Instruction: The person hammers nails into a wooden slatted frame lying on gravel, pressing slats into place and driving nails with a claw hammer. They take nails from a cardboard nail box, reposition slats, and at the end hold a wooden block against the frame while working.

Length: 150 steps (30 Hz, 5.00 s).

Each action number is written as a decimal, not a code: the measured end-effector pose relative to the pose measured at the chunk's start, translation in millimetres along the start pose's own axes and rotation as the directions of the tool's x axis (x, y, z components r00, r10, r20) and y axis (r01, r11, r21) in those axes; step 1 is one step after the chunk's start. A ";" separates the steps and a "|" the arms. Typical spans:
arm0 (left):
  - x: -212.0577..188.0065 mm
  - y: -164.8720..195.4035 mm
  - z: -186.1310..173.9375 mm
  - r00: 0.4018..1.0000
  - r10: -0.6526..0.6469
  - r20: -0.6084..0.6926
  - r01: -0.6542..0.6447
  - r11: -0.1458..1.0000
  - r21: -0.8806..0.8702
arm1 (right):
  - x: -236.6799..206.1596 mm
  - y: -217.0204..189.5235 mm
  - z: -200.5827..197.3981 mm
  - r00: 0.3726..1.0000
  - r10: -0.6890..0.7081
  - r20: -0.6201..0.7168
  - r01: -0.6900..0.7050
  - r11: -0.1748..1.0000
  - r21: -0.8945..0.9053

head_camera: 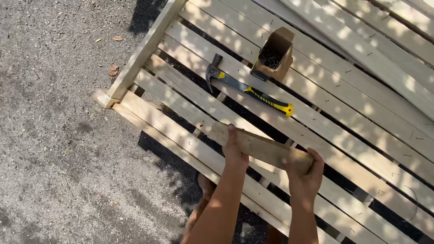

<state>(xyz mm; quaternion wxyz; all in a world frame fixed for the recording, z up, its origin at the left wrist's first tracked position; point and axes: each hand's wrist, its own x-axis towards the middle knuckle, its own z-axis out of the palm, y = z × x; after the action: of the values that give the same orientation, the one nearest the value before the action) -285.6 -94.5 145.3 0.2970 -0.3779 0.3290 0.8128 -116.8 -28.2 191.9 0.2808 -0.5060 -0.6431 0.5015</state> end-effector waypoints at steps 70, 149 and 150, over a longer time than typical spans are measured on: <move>178.7 287.6 -46.1 0.648 0.625 0.434 -0.507 -0.071 0.859 | 106.0 -170.6 530.6 0.852 -0.380 0.359 0.511 0.459 -0.727; 103.8 175.4 -115.3 0.493 -0.198 0.847 -0.598 -0.784 0.164 | -32.0 53.4 -66.7 0.834 -0.538 -0.125 0.186 0.487 -0.853; 92.8 153.9 -118.9 0.452 -0.194 0.871 -0.658 -0.731 0.179 | -26.1 50.1 -58.3 0.815 -0.580 -0.018 0.270 0.407 -0.872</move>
<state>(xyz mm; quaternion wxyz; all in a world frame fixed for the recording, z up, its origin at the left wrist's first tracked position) -398.3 -256.5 58.6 0.1010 0.5068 0.8381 0.1746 -39.0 -32.2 168.9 0.2217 -0.4660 -0.8551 -0.0495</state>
